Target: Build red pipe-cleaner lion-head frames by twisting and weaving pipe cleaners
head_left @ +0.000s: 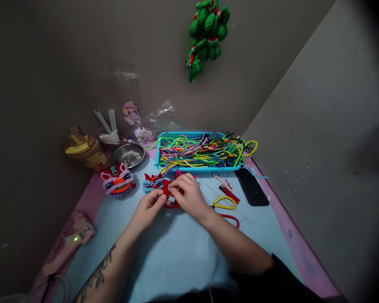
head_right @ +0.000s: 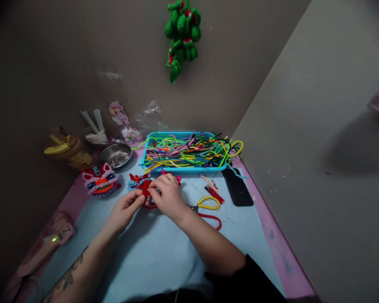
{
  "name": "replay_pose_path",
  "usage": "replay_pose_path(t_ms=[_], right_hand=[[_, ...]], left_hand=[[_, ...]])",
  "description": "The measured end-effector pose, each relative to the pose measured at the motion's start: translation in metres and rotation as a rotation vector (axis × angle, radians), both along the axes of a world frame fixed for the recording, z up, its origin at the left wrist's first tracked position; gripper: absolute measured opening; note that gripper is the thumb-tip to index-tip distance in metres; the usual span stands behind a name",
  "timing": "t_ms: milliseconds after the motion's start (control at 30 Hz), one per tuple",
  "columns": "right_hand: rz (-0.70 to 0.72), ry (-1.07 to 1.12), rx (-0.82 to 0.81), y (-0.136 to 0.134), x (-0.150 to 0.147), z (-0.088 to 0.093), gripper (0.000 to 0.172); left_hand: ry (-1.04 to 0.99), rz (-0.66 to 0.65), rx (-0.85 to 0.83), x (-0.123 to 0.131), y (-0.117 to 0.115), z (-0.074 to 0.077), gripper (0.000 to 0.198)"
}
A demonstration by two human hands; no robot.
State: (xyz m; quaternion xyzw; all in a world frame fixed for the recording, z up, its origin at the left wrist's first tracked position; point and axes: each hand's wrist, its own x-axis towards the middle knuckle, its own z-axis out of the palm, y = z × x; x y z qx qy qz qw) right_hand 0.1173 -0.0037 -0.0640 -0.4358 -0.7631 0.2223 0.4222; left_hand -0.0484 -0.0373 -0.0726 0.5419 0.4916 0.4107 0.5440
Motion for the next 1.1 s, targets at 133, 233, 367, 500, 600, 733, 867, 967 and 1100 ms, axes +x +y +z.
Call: replay_pose_path(t_ms=[133, 233, 367, 500, 600, 733, 867, 967, 1100], right_hand=[[0.038, 0.024, -0.001, -0.0043, -0.0024, -0.0009, 0.014], [0.064, 0.012, 0.027, -0.0065, -0.0028, -0.0001, 0.014], [0.072, -0.042, 0.059, -0.0078, -0.0021, 0.0024, 0.012], [0.071, -0.081, 0.088, -0.0083, -0.0017, 0.0022, 0.011], [0.082, -0.118, 0.106, -0.0079, -0.0014, 0.0001, 0.009], [0.097, -0.133, 0.069, -0.0060, -0.0011, -0.0023, 0.008], [0.094, -0.092, -0.014, -0.0051, -0.0029, -0.0026, 0.009], [0.034, -0.050, -0.042, -0.0055, -0.0050, -0.0025, 0.007], [0.011, -0.021, -0.109, -0.0032, -0.0043, -0.0027, 0.009]], left_hand=[[-0.006, 0.031, 0.018, 0.0014, -0.0003, -0.0019, 0.025], [-0.022, 0.059, 0.021, 0.0010, -0.0008, -0.0023, 0.025], [-0.026, 0.086, 0.032, -0.0007, -0.0013, -0.0008, 0.023], [0.003, 0.078, 0.081, -0.0031, -0.0011, -0.0022, 0.022], [0.083, 0.070, 0.125, -0.0046, -0.0011, -0.0045, 0.020], [0.186, 0.111, 0.169, -0.0033, -0.0014, -0.0052, 0.014], [0.150, 0.197, 0.191, -0.0002, -0.0012, -0.0044, 0.012], [0.166, 0.161, 0.162, 0.0010, -0.0009, -0.0042, 0.012], [0.210, 0.132, 0.130, 0.0009, -0.0005, -0.0039, 0.016]])
